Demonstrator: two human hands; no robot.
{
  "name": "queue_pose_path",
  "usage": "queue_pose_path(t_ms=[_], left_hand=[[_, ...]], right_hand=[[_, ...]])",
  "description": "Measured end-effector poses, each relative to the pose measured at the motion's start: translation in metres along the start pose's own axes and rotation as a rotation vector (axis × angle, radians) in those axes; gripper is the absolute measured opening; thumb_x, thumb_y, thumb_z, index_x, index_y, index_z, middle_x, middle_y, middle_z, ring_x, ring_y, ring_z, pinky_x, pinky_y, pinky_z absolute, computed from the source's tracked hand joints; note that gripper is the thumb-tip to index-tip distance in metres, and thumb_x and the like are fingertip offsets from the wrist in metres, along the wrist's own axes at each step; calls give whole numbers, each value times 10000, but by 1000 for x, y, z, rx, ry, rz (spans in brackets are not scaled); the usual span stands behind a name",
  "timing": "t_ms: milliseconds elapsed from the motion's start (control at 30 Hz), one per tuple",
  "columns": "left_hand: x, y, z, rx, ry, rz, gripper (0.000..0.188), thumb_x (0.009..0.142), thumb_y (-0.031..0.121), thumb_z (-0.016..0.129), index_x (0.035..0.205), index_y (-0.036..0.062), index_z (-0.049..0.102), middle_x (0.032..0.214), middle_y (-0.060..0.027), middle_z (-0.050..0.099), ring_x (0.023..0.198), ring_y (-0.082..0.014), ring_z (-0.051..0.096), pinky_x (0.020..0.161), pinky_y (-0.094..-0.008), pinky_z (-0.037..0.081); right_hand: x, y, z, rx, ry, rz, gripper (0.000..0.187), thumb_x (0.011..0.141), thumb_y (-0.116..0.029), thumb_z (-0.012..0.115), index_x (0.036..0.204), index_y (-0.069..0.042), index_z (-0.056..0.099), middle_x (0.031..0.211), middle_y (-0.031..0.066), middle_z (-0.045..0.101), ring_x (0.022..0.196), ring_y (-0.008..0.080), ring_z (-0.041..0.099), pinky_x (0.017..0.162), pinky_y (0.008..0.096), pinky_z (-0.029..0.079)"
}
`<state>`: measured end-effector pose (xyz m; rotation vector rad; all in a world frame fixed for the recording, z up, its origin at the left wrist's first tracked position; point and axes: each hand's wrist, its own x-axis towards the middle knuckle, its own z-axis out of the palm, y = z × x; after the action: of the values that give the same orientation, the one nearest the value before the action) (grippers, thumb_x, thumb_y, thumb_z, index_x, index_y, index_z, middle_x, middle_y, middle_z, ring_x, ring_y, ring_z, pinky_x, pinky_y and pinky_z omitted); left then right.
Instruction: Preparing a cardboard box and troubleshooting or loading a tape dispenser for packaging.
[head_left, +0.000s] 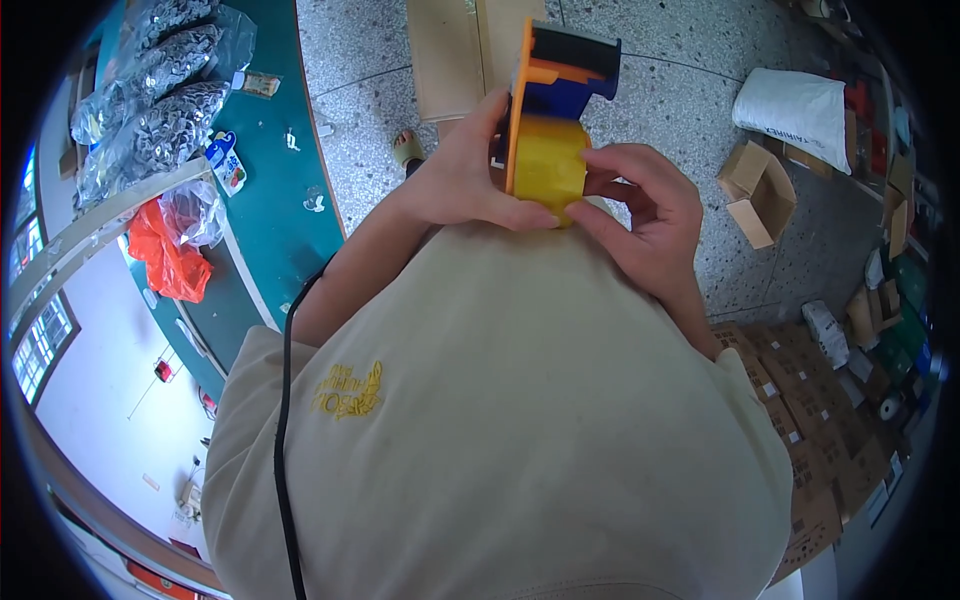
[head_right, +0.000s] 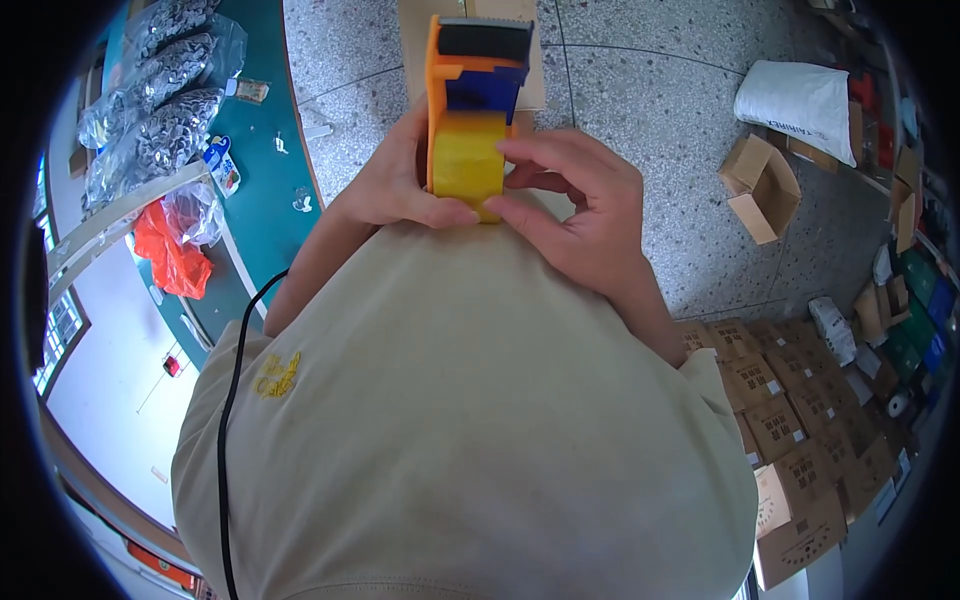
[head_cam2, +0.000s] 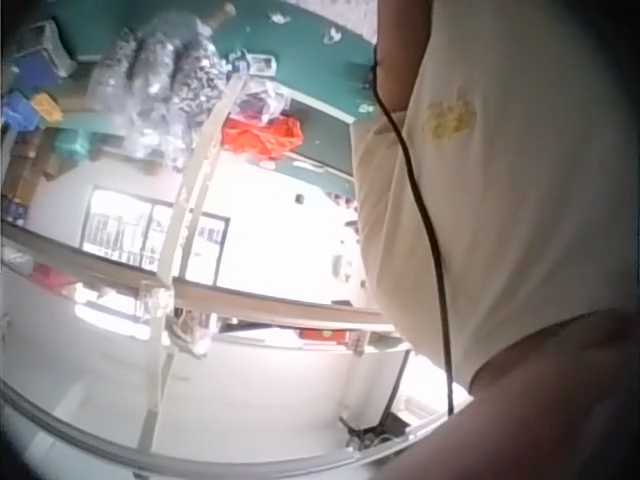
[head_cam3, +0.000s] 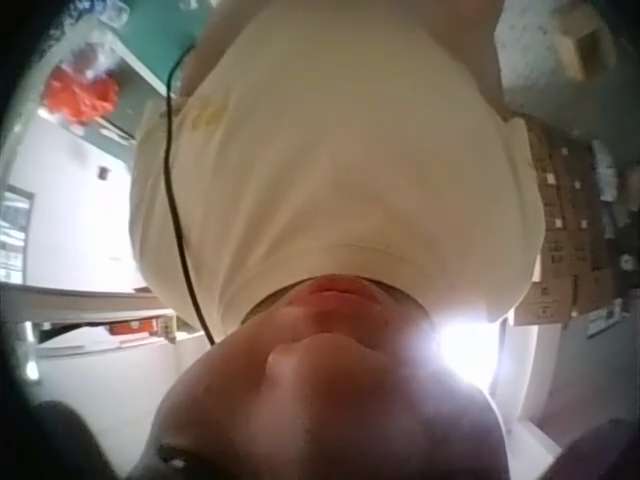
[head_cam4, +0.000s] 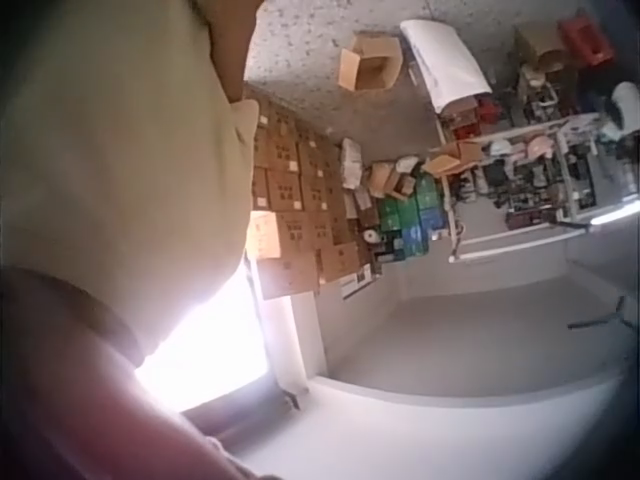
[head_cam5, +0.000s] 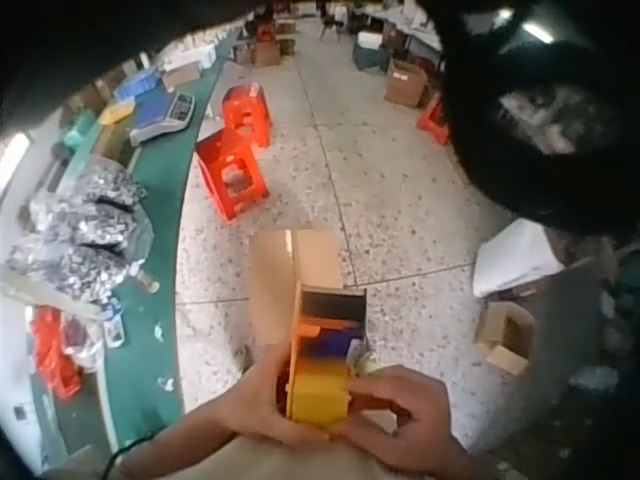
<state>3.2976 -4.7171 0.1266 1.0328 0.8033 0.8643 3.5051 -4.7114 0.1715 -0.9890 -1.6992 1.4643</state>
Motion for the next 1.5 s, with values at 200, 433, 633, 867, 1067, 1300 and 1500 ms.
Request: queue_pose_path(t_ms=[200,433,633,867,1067,1300,1500], left_hand=[[-5,11,6,-48,2,103,964,529,169,879,1317,51,337,1174,-97,543,1100,-214,547,955,-368,448],[-9,10,10,-24,-10,114,961,529,168,895,1303,48,337,1162,-112,547,1103,-212,546,942,-366,459],[-11,14,14,37,-18,145,944,547,131,887,1305,41,332,1175,-120,536,1102,-218,545,941,-365,458],[-11,5,19,-195,147,-28,805,676,182,808,1313,23,342,1171,-123,539,1088,-215,551,947,-363,444],[-10,11,22,-238,211,-155,615,799,260,697,1272,3,399,1148,-128,564,1063,-199,564,931,-333,445],[-11,9,24,-304,234,-220,539,848,256,645,1257,-4,409,1140,-123,570,1045,-188,572,917,-320,453],[-12,8,20,-243,173,-268,627,848,323,590,1352,53,332,1222,-129,513,1131,-237,537,973,-361,432]], right_hand=[[-2,-13,7,130,73,142,489,690,53,735,1122,3,512,978,105,606,897,163,626,795,290,520],[-9,-16,7,199,-12,249,371,683,59,756,990,18,552,917,100,634,890,145,625,828,289,497],[-14,-10,4,285,-53,195,363,696,71,744,1000,33,551,941,108,634,905,151,624,835,291,507],[-10,-13,13,402,95,265,415,731,61,721,1090,7,518,1016,126,651,954,181,644,833,291,522],[-16,-5,16,215,142,83,306,762,78,685,1042,22,577,982,126,663,900,175,660,792,271,535],[-18,0,19,21,188,-43,164,753,79,696,909,47,655,895,117,680,795,160,675,698,239,550],[-18,5,19,-37,181,-81,139,737,86,701,861,41,657,909,161,687,755,139,664,664,225,542]])
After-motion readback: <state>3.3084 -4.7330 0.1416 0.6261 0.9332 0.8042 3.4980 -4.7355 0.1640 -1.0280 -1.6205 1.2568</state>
